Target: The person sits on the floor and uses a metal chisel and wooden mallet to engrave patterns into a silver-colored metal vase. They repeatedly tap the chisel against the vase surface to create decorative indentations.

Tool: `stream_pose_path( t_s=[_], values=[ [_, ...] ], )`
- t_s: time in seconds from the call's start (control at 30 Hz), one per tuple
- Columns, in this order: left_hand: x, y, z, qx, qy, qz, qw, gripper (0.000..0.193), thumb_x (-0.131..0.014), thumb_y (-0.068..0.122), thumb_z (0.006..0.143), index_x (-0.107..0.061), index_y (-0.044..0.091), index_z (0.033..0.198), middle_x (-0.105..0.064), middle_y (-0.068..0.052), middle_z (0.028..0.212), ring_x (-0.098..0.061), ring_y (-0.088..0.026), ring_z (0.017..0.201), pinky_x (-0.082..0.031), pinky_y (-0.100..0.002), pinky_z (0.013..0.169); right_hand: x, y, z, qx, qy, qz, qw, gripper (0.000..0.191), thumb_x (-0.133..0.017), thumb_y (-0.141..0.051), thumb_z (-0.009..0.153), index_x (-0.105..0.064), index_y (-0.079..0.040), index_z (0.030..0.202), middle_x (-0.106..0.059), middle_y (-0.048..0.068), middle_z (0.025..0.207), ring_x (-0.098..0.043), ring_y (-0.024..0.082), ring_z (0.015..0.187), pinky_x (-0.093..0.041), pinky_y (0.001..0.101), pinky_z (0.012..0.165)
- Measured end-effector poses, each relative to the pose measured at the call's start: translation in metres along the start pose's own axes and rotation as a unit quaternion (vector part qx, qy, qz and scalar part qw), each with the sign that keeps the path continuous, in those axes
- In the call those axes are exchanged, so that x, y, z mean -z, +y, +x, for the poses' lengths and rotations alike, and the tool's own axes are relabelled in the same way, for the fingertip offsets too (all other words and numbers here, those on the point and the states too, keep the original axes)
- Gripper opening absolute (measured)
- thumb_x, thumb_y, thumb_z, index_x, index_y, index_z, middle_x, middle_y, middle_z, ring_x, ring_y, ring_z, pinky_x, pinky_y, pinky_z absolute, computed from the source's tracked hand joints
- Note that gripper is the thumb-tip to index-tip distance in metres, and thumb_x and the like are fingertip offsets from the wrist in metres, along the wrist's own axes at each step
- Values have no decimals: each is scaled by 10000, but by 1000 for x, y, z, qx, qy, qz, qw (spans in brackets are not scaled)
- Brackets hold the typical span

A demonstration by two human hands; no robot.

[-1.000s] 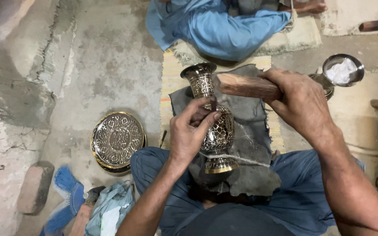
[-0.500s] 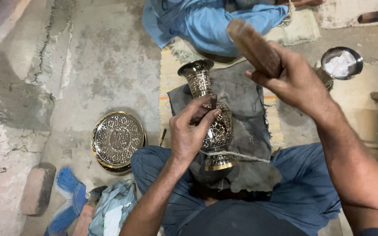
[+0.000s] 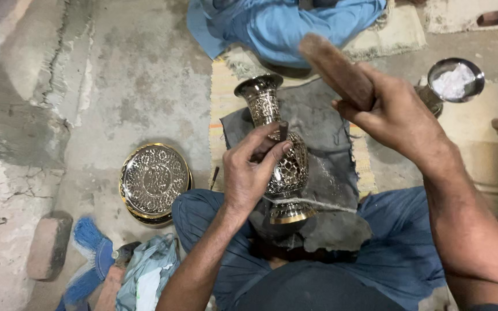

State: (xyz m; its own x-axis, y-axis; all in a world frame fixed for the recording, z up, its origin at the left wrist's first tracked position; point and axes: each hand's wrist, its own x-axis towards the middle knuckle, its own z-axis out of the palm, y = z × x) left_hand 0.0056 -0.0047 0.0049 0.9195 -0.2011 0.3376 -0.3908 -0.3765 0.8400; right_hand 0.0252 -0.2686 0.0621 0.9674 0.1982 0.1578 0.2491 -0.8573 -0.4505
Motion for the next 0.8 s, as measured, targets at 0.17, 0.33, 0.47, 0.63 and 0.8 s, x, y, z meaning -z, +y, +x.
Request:
stream_pose_path(
  t_s=[0.17, 0.33, 0.47, 0.63, 0.8],
  values=[
    [3, 2, 0, 12, -1, -10, 1000, 403, -814, 141, 901, -688, 54, 1274, -802, -65, 944, -772, -109, 817, -628, -269, 696, 0, -1, -8, 72, 45, 15, 996, 253, -744, -120, 908, -612, -52, 1113, -697, 121, 877, -709, 251, 769, -603, 406, 669],
    [5, 6, 1, 14, 5, -10, 1000, 419, -831, 125, 885, -688, 52, 1272, -795, -70, 936, -762, -116, 807, -618, -270, 704, 3, -4, -11, 58, 16, -47, 997, 240, -736, -94, 895, -613, -83, 1101, -715, 90, 848, -715, 227, 767, -598, 416, 667],
    [7, 9, 2, 5, 0, -15, 1000, 398, -823, 111, 897, -693, 54, 1269, -797, -79, 988, -771, -120, 837, -619, -268, 715, 1, -5, -11, -126, -58, 112, 984, 247, -735, -184, 952, -592, -82, 1126, -697, 111, 785, -684, 259, 656, -576, 422, 592],
    [7, 10, 1, 3, -5, -20, 1000, 381, -806, 119, 906, -694, 57, 1265, -804, -82, 1000, -784, -121, 855, -625, -269, 727, -6, -2, -10, -20, 17, 12, 1000, 268, -751, -146, 899, -619, -85, 1124, -711, 92, 808, -716, 235, 752, -566, 444, 671],
    [7, 5, 1, -23, -4, -24, 999, 377, -796, 123, 937, -669, 42, 1282, -795, -95, 1073, -791, -137, 942, -647, -282, 808, -10, 4, -10, 81, 38, -101, 991, 304, -753, -102, 878, -623, -69, 1152, -718, 105, 859, -724, 253, 766, -604, 452, 713]
  ],
)
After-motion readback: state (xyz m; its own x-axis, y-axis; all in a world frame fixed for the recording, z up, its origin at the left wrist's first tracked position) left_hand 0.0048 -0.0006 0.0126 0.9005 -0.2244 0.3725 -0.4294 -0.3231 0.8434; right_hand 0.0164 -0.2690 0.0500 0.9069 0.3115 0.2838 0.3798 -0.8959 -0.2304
